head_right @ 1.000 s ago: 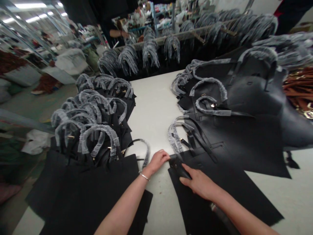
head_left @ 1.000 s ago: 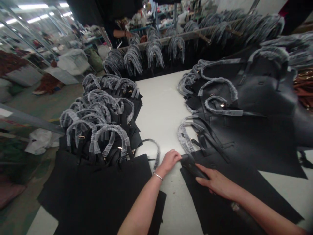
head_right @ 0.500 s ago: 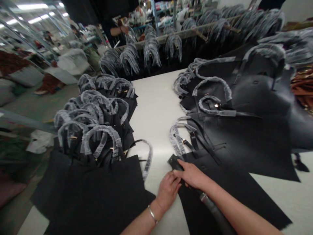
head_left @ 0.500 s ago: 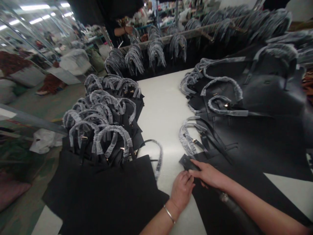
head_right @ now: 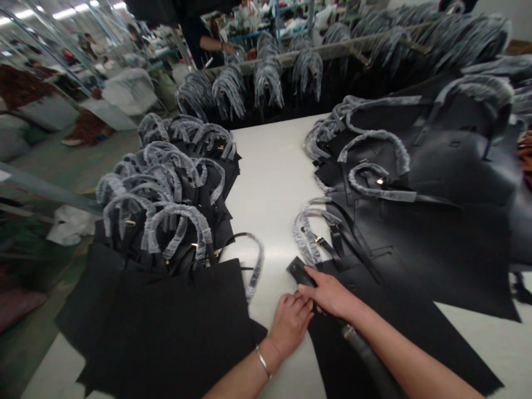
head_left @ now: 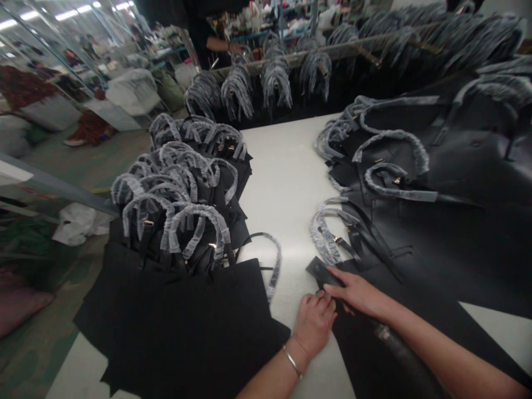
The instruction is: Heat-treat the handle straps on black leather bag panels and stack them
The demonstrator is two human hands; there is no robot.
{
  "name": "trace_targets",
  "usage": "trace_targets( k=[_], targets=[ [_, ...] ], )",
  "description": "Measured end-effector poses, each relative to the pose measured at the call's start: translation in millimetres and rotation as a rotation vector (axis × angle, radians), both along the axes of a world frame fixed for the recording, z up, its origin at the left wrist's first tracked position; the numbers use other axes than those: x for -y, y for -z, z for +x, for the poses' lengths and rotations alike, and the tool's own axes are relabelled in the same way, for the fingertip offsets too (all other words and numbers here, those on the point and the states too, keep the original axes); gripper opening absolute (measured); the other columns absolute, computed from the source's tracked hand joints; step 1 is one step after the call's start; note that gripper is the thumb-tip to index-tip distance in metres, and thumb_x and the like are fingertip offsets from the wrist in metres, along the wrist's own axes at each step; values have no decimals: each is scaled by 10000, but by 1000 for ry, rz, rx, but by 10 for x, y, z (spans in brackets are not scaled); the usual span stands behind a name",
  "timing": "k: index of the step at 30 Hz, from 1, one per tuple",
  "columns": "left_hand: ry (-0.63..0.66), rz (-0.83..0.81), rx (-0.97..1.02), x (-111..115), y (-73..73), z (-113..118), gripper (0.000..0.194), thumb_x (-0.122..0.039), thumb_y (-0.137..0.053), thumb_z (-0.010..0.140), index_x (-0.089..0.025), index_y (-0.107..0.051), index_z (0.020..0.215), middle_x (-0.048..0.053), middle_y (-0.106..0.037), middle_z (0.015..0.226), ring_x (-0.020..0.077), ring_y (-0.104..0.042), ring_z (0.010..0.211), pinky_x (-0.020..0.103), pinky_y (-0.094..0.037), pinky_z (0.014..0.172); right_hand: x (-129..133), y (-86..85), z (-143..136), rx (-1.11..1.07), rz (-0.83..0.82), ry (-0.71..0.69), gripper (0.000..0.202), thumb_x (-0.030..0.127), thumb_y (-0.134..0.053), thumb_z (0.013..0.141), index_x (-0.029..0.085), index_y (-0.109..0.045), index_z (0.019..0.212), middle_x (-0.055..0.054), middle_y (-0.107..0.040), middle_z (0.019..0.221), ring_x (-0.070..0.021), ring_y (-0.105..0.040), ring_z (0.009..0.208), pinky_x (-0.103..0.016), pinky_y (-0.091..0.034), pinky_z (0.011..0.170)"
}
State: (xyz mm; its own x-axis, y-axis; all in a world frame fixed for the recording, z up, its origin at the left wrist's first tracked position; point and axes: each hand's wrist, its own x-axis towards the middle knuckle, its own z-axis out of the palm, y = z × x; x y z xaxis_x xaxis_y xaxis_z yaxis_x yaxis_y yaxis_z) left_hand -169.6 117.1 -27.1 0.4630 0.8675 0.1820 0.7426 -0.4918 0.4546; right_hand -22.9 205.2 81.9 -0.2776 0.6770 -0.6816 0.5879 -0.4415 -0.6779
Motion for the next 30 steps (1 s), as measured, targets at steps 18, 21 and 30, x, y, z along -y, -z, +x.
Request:
trace_targets(
  k=[18,21,30],
  targets=[
    [-117,28,22,98,33,197,304,-69,-493,849,-176,-600,1112,92,-597,1225,243,-526,1160,519,-342,1085,199,-292,737,-66,137,351,823,509,-612,763,167,-351,1465,37,-571,526,-163,-537,461,-255,-418,440],
    [-108,-17,72,179,-42,544,310,-84,-480,837,-176,-607,1104,89,-575,1261,243,-500,1194,509,-313,1123,447,-315,1207,8,96,447,867,550,-620,741,147,-353,1461,39,-548,479,-162,-518,435,-250,-389,415],
    [184,-44,-11,262,-176,1087,468,-421,-423,947,-182,-468,1347,105,-362,1485,274,-267,1397,520,-260,1142,766,-47,1710,-14,53,537,722,491,-566,816,168,-381,1434,44,-558,574,-128,-513,418,-241,-398,405]
  ],
)
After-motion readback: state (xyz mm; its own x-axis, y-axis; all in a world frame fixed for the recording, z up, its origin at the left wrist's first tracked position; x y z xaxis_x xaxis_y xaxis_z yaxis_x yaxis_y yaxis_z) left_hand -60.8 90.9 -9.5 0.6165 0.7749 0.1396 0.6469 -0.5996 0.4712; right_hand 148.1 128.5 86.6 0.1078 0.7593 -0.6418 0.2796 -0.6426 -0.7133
